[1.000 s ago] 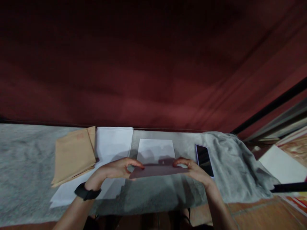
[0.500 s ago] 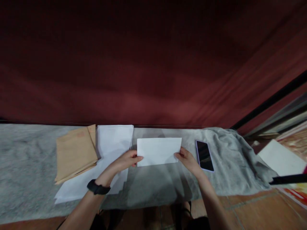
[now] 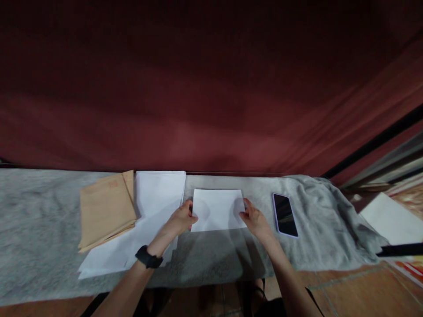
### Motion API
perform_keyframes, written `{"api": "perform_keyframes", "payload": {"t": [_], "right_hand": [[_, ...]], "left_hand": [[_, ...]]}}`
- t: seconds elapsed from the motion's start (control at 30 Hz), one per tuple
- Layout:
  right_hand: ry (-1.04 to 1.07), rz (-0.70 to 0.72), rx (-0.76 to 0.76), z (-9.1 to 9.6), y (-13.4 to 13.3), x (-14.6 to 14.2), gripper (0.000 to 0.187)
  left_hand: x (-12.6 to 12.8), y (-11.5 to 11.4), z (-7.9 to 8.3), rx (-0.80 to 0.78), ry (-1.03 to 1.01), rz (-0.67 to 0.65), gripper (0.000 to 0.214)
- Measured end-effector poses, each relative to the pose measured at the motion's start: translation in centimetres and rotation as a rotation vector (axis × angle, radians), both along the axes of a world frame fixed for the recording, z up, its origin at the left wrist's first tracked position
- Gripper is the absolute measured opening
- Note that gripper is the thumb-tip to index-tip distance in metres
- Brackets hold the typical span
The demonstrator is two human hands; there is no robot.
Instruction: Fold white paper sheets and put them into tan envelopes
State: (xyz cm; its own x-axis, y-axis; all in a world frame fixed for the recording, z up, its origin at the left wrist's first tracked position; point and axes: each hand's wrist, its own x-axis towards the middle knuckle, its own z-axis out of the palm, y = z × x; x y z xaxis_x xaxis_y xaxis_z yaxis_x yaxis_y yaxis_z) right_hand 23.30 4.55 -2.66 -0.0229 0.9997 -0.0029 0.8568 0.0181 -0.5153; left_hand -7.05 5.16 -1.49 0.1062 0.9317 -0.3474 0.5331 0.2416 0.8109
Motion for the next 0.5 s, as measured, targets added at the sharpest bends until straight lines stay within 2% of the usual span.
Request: {"api": "perform_keyframes", "payload": {"t": [0.2, 0.27, 0.33, 0.43, 0.5], "right_hand": [[-0.123, 0.036, -0.129, 1.0, -0.1, -0.3, 0.056], [-0.146, 0.034, -0.149, 1.1, -0.1, -0.3, 0.054], [-0.168, 0.03, -0.136, 1.2, -0.2, -0.3, 0.053], [-0.209, -0.005, -0.07, 1.2, -0.2, -0.1, 0.047], [-0.204, -0.055, 0.003, 1.2, 0.0, -0.4, 0.041]], "left_hand": [[0.8, -0.6, 2.0, 0.01, 0.347, -0.02, 0.048], [1.2, -0.8, 2.8, 0.033, 0.458, -0.004, 0.045], [2.1, -1.1, 3.3, 0.079, 0.599, 0.011, 0.033], [4.1, -1.5, 3.3, 0.233, 0.635, -0.051, 0.018], [5.7, -1.7, 2.3, 0.45, 0.579, -0.154, 0.023]]}}
